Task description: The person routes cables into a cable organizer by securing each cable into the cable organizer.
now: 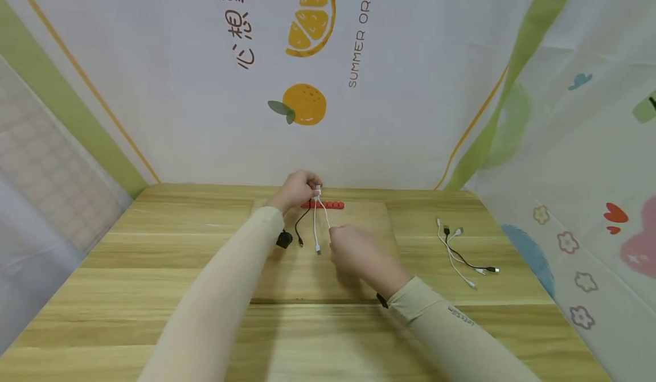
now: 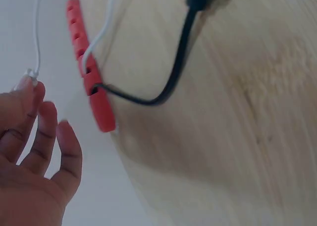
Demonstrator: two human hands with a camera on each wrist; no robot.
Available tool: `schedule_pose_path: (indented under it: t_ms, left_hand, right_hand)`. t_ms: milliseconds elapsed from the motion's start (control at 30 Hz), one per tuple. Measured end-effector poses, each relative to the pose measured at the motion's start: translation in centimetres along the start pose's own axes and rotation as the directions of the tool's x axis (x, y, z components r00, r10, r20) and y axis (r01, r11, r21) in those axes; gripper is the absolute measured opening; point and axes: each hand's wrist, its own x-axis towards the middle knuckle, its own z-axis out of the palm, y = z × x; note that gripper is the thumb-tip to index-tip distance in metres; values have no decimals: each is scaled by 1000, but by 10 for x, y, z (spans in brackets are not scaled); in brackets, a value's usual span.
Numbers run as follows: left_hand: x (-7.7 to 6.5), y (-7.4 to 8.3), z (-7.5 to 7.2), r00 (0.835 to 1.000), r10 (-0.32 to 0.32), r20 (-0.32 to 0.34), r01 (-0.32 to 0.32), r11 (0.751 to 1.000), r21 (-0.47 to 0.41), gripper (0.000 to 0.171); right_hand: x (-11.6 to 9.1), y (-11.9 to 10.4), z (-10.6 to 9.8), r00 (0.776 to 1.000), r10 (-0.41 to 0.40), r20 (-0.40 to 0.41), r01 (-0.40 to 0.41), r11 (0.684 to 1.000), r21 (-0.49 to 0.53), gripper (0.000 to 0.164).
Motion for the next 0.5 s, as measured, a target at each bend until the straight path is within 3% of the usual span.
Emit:
schedule_pose_path:
  t_ms: [133, 267, 400, 500]
  left_hand:
    - [8, -3, 8, 1000, -15, 10, 14, 1000, 26, 26]
    - [13, -2, 17, 999, -26, 18, 25, 998, 63, 31]
    - [18, 0, 22, 1000, -6, 8, 5, 985, 173, 30]
    - [24, 0, 26, 1000, -21, -14, 24, 975, 220, 29]
  right_hand:
    - [10, -2, 12, 999, -33, -1, 33, 999, 3, 10]
    - [17, -6, 16, 1000, -14, 27, 13, 1000, 17, 17]
    - [22, -6, 18, 999, 1, 51, -2, 1000, 30, 14]
    - [27, -3, 20, 998, 19, 63, -22, 999, 43, 8]
